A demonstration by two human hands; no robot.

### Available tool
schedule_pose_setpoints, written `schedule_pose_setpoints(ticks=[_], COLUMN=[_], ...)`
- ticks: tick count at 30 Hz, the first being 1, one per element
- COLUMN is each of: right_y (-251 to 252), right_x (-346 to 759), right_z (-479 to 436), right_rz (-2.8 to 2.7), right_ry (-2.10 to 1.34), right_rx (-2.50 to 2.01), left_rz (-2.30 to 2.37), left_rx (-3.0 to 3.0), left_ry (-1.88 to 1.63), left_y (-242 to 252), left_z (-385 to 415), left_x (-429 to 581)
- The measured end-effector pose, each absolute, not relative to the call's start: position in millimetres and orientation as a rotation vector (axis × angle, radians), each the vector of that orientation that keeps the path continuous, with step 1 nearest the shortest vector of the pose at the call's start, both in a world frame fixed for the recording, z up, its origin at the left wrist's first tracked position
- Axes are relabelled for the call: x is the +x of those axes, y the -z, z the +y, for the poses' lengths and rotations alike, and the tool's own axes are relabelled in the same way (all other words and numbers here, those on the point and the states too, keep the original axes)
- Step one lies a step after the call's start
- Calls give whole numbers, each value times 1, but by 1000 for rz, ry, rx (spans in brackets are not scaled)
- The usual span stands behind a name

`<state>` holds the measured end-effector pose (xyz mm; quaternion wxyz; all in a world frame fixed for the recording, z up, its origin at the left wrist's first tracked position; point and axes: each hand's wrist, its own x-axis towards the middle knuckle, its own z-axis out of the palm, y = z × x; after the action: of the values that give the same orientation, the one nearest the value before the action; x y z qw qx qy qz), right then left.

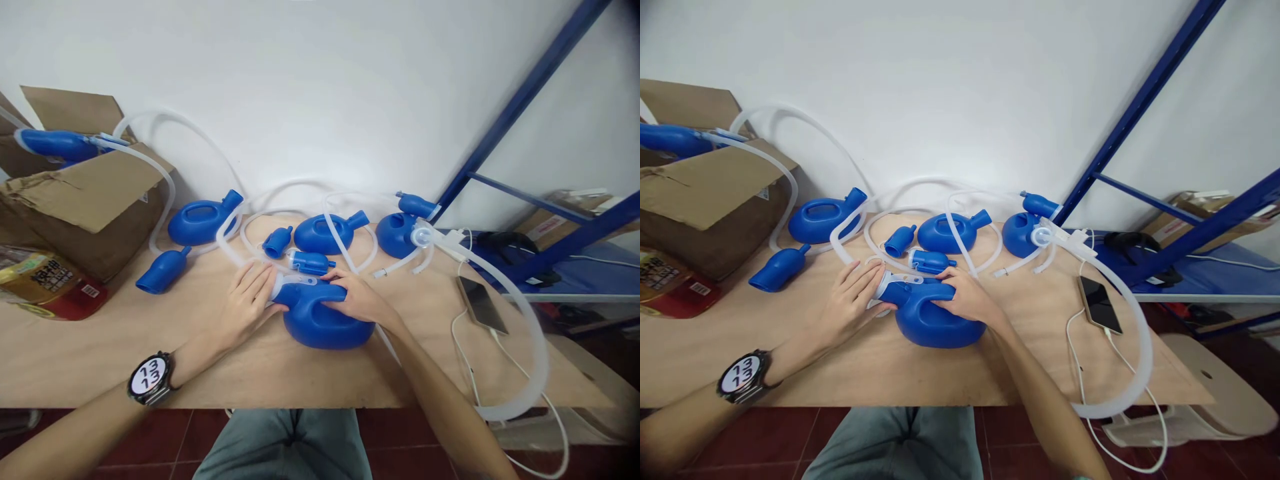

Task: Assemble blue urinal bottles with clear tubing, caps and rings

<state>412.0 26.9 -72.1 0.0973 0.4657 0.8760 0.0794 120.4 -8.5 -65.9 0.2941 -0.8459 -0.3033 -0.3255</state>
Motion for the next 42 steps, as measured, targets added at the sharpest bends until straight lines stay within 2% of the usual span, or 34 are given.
schedule_pose_setpoints(ticks=[6,13,23,26,29,38,42], right_y=[68,69,71,71,69,66,70], right_x=[413,415,415,415,415,415,417], right_z=[27,28,26,26,25,22,26], right_rz=[2624,2623,2564,2555,2557,2554,2592], right_ry=[-278,-290,-226,-237,-243,-260,-297], right_rx=[1351,1328,1391,1415,1421,1346,1341], left_rz=[-740,-690,-1086,-1325,-1520,-1499,-1535], left_rx=[-2380,-2484,-2179,-2048,-2190,-2105,-2058], left_ry=[981,917,1045,1156,1321,1595,1579], left_y=[66,60,95,99,103,109,106], left_z=[-7,-4,-30,-43,-44,-25,-24], left_x=[120,118,139,148,154,173,173])
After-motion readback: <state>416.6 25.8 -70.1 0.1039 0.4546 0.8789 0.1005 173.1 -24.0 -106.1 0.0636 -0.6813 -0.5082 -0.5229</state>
